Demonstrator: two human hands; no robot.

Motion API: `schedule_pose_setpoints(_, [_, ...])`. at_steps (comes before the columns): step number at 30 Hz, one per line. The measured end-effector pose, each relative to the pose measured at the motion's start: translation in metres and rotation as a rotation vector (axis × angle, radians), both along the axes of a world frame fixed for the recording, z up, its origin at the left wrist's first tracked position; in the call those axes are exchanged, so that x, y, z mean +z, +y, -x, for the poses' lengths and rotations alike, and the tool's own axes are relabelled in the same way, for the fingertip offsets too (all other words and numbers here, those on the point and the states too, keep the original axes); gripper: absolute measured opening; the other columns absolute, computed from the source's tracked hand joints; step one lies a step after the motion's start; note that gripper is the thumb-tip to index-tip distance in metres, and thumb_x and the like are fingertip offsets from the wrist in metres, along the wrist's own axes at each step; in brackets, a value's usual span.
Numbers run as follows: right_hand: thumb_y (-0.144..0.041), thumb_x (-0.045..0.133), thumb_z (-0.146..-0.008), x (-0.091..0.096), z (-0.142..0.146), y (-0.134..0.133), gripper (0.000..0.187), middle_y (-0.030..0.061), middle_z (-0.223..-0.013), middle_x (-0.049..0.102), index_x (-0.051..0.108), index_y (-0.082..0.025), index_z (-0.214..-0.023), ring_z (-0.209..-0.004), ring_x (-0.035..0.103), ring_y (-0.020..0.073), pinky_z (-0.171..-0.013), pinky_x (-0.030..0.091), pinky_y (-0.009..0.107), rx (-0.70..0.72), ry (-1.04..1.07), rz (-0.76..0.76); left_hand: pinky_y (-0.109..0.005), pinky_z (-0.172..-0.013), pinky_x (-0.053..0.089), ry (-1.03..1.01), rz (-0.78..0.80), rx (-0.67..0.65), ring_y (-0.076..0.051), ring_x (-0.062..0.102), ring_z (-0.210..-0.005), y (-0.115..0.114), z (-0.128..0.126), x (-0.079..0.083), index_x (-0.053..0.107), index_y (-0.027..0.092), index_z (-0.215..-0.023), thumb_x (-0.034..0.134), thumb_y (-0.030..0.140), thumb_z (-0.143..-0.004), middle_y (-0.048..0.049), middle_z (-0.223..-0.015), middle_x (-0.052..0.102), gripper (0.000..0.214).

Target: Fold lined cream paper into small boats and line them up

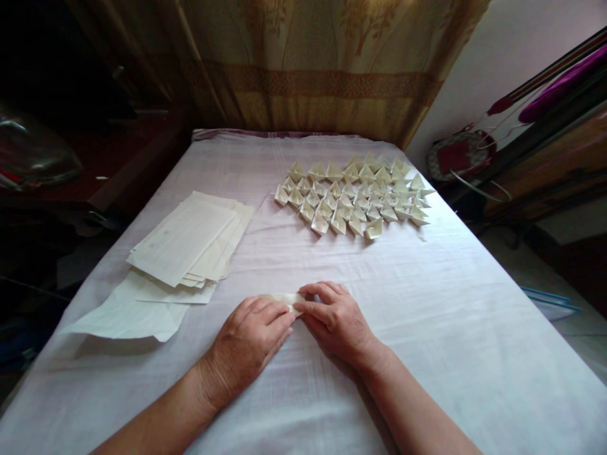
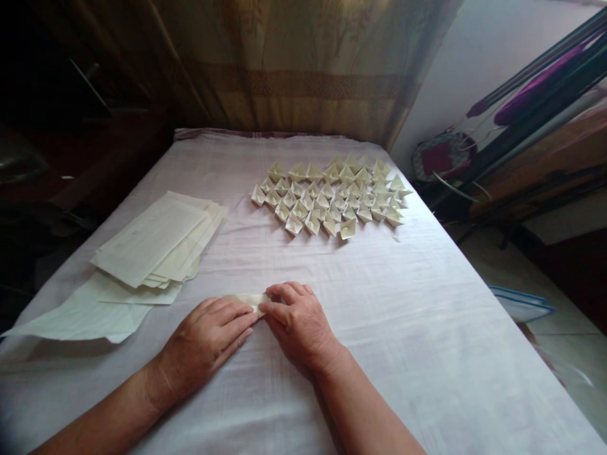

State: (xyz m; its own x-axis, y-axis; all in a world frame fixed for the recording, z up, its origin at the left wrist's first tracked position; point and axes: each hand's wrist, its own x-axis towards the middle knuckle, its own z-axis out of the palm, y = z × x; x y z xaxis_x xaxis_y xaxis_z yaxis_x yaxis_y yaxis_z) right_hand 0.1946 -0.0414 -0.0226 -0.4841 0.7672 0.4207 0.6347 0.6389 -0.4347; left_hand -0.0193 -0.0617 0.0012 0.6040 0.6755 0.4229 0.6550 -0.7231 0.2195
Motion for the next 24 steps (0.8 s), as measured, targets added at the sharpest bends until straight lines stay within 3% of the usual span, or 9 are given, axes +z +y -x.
schedule_pose_setpoints(5, [-0.021,0.067,-0.088,-0.003,-0.002,0.001,0.009,0.0046,-0.105,0.069,0.074,-0.026,-0.092,-0.095,0.061,0.0195,-0.084,0.045,0.035,-0.008,0.075,0.068,-0.034,-0.083,0.049,0.086,-0.049,-0.025,-0.019,0.063,-0.094,-0.005,0.003,-0.01,0.067,0.017,-0.114,0.047,0.016,-0.098,-0.0064,-0.105,0.071,0.025])
schedule_pose_setpoints(13, [-0.011,0.066,-0.079,0.001,0.009,0.0,0.012,0.0034,-0.098,0.068,0.069,-0.023,-0.08,-0.093,0.062,0.0194,-0.085,0.044,0.036,-0.122,0.177,0.225,-0.035,-0.077,0.049,0.118,-0.081,-0.041,-0.02,0.063,-0.088,-0.002,0.0,-0.004,0.066,0.014,-0.11,0.041,0.013,-0.099,-0.006,-0.101,0.071,0.028])
schedule_pose_setpoints(24, [-0.014,0.061,-0.069,0.0,0.019,-0.004,0.019,0.0089,-0.117,0.063,0.062,-0.022,-0.085,-0.109,0.056,0.0259,-0.092,0.043,0.041,-0.324,0.14,0.212,-0.038,-0.085,0.049,0.119,-0.006,-0.05,-0.021,0.062,-0.094,0.0,-0.002,-0.003,0.066,0.016,-0.112,0.051,0.016,-0.095,-0.0057,-0.103,0.072,0.023])
